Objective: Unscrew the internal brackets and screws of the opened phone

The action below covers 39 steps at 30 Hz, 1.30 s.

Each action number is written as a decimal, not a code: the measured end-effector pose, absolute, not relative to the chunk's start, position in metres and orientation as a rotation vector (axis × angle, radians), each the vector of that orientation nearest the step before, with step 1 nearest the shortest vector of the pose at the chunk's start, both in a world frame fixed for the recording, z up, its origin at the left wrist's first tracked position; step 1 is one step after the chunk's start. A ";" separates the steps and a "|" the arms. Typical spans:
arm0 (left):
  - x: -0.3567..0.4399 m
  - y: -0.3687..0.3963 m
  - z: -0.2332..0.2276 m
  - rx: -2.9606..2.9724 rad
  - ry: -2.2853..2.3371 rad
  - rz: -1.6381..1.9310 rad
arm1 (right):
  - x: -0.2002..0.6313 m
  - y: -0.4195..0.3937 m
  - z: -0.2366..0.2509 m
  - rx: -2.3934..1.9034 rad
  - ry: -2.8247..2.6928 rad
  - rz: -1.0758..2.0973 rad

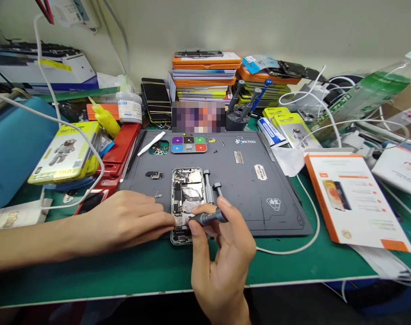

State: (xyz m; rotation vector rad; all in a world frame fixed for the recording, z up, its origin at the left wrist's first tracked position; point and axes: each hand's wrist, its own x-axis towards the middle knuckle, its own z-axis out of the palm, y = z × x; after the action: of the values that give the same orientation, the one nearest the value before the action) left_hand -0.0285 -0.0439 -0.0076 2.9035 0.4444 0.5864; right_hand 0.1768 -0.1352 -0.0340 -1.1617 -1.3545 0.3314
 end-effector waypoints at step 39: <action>-0.026 -0.049 -0.013 2.577 0.579 0.454 | 0.177 -0.137 -0.038 -1.112 -1.347 0.296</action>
State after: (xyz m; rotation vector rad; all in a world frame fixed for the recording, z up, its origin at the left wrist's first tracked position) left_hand -0.0257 -0.0493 -0.0131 2.5773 0.5788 0.4543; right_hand 0.1770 -0.1369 -0.0380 -1.1124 -1.3473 0.2963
